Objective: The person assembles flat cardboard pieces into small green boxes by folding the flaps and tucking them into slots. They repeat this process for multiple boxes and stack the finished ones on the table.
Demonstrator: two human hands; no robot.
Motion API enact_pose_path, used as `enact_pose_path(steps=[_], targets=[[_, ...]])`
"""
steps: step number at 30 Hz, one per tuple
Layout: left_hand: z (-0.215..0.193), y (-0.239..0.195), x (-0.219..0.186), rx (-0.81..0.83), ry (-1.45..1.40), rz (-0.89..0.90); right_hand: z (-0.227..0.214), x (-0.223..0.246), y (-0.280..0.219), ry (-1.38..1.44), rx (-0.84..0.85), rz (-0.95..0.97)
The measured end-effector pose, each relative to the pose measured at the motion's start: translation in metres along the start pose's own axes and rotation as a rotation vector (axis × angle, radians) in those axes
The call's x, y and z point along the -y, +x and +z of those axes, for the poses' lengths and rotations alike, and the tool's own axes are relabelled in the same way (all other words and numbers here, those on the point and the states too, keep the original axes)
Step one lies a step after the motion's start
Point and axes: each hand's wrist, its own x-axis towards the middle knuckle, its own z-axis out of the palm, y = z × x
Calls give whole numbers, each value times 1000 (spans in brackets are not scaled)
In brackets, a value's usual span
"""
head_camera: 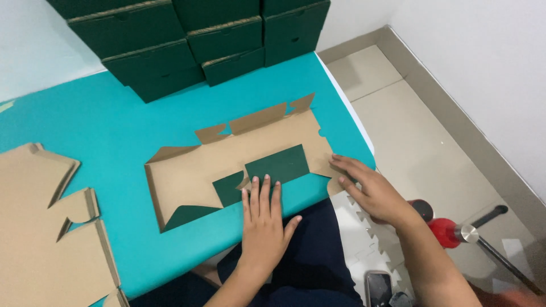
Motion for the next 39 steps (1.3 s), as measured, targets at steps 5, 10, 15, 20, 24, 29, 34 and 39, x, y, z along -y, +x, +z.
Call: enact_pose_path(steps=[5,10,15,20,24,29,34,39], targets=[[14,16,-13,40,-85,140,-1,-28,2,78,-74,-140],[18,21,-15,37,18,194,-1,-18,2,82,-12,-168],[19,11,-12,63,44,179,19,-26,19,10,-212,-163],[16,11,-18,47,60,147,42,-14,31,-171,-342,-2],[25,16,-24,20,79,109,59,-14,28,-319,-443,-46],[31,18,-28,1,89,72,84,-6,13,-381,-584,-243],[21,14,-24,34,74,112,81,-12,10,-432,-638,-12],[-17,15,-6,-58,-205,151,75,-11,13,-140,-603,-63]])
